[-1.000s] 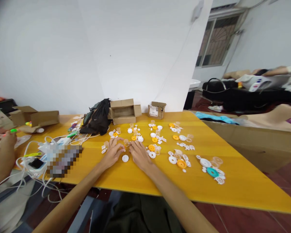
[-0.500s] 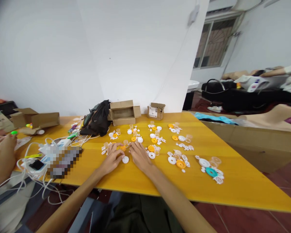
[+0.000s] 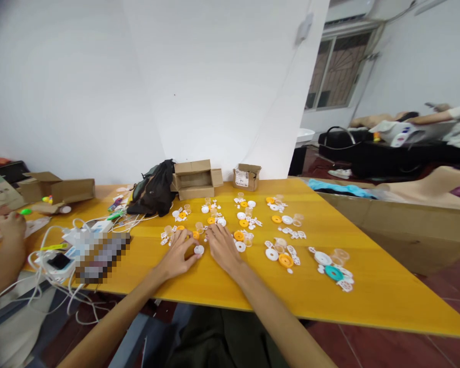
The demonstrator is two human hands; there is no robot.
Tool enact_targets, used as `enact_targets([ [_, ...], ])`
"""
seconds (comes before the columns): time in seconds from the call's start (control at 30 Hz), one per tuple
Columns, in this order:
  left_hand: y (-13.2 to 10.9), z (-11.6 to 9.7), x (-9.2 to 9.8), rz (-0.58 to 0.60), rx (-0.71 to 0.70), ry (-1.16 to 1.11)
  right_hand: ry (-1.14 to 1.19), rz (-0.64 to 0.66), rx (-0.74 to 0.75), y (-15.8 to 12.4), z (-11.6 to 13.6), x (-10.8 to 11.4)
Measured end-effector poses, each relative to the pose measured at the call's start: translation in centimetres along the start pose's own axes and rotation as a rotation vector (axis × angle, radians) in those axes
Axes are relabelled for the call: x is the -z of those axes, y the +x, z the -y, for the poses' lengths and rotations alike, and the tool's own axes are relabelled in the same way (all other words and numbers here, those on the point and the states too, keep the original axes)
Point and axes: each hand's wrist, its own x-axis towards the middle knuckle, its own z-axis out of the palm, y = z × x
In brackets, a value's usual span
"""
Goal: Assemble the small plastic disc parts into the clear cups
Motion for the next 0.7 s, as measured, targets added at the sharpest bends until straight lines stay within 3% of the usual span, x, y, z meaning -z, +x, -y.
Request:
enact_targets([
  [0.23, 1.8, -0.1, -0.3, -0.016, 0.002, 0.039, 0.039, -0.048, -0.136, -1.0, 0.1, -0.3],
  [0.47, 2.5, 0.2, -0.6, -0.043, 0.002, 0.057, -0.034, 0.076, -0.130, -1.2, -0.2, -0.2],
  [0.7, 2.3, 0.4, -0.8, -0.053, 0.002, 0.049, -0.044, 0.086, -0.076, -1.4, -0.5, -0.4],
])
